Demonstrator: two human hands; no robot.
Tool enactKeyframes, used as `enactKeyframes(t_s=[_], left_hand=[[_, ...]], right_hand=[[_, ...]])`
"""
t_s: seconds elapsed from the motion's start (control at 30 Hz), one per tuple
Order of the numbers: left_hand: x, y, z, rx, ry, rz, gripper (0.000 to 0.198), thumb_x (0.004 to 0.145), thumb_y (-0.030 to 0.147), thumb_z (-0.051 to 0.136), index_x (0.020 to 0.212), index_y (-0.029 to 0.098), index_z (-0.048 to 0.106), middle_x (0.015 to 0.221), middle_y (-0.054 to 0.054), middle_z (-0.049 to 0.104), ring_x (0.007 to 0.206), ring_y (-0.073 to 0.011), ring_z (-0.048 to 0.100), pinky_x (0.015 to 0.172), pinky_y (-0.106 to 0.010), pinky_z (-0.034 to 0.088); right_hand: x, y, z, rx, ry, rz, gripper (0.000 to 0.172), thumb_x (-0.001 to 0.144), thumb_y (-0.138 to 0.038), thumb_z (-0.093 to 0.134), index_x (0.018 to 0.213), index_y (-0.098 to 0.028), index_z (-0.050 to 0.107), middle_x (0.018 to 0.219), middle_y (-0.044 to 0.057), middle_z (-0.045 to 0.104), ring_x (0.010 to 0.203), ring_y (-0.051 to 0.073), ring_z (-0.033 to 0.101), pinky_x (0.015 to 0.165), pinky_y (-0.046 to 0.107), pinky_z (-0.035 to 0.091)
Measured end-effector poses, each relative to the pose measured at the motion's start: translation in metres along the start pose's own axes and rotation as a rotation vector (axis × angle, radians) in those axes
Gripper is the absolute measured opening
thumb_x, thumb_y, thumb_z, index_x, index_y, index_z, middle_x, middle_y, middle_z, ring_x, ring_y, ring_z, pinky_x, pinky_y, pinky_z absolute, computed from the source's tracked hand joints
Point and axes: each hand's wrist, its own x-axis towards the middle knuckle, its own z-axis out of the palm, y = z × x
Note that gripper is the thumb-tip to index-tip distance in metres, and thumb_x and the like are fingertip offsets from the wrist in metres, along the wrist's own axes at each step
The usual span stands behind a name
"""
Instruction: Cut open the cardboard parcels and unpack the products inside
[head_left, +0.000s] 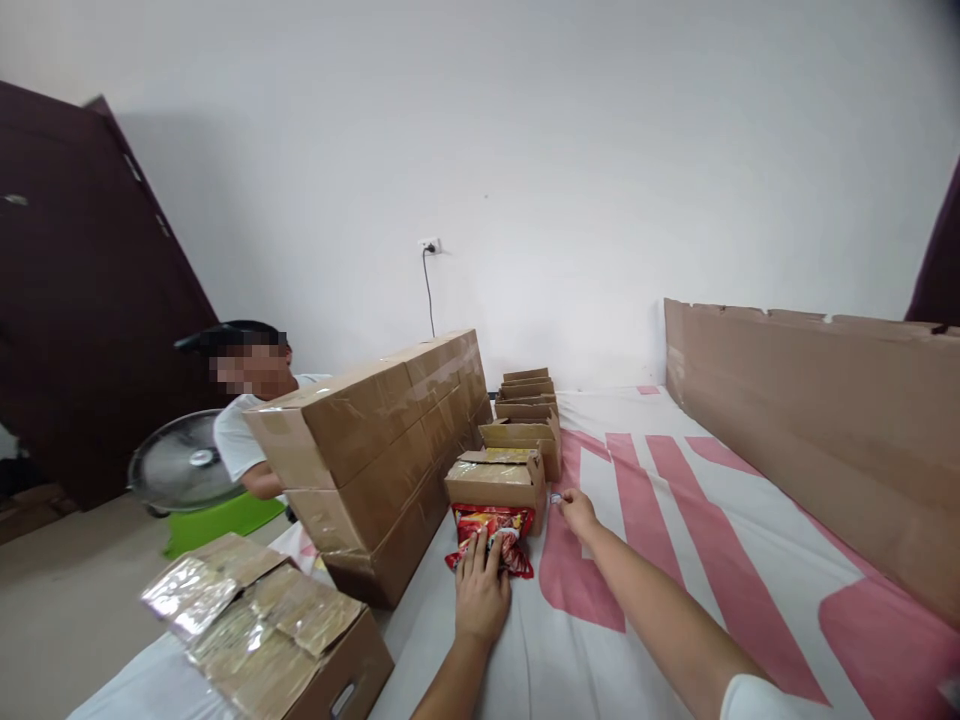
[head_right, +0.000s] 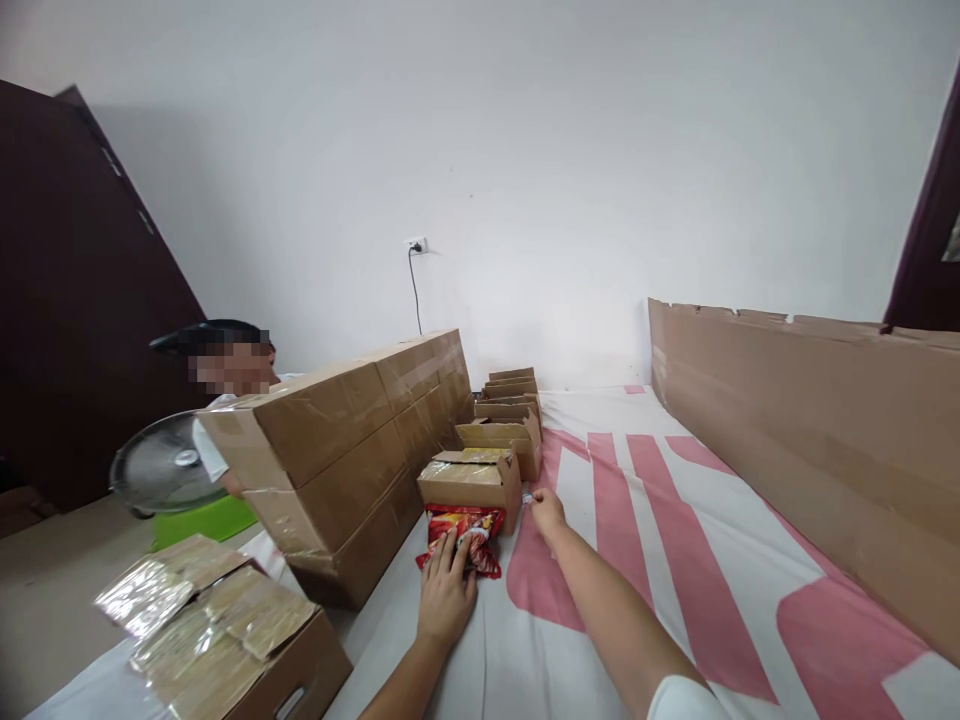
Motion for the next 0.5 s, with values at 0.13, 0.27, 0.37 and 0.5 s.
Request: enactKeyframes(t_s=[0.13,0.27,0.37,0.5], left_hand=[[0.005,0.002,-0.006,-0.021,0.002,0.002,0.048,0.086,0.017,0.049,0.132,0.022,0.056,0.143,-0.012,0.052,0.132,-0.0292,0.046,0.107,-0.045,0.038],[0.007,0.006,-0.013,-0.065,0.009,-0.013,0.045,0.089,0.025,0.048,0.132,0.016,0.056,0.146,-0.017,0.044,0.131,-0.0335,0.044,0.106,-0.048,0.037],[0.006,0.007,-0.02,-0.106,0.02,-0.033,0.046,0.089,0.031,0.048,0.129,0.012,0.057,0.143,-0.021,0.045,0.131,-0.0386,0.041,0.105,-0.055,0.035],[0.016,0.022,-0.033,-0.221,-0.01,-0.009,0.042,0.085,0.033,0.047,0.119,0.014,0.062,0.123,-0.019,0.058,0.12,-0.0386,0.049,0.101,-0.059,0.037]], right_hand=[[-0.039,-0.004,-0.051,-0.064,-0.077,0.04,0.028,0.092,-0.035,0.059,0.113,-0.016,0.06,0.109,0.005,0.064,0.09,0.017,0.065,0.077,0.037,0.056],[-0.105,-0.004,-0.106,-0.102,-0.094,0.044,0.022,0.092,-0.035,0.059,0.098,-0.014,0.063,0.093,0.001,0.066,0.077,0.013,0.064,0.071,0.032,0.055],[-0.173,-0.003,-0.138,-0.099,-0.064,0.041,0.017,0.088,-0.031,0.063,0.083,-0.015,0.064,0.073,-0.003,0.064,0.065,0.011,0.061,0.063,0.027,0.052],[-0.267,-0.003,-0.165,-0.095,0.017,0.039,0.006,0.075,-0.022,0.07,0.072,-0.018,0.067,0.06,-0.004,0.063,0.056,0.01,0.056,0.054,0.021,0.042]])
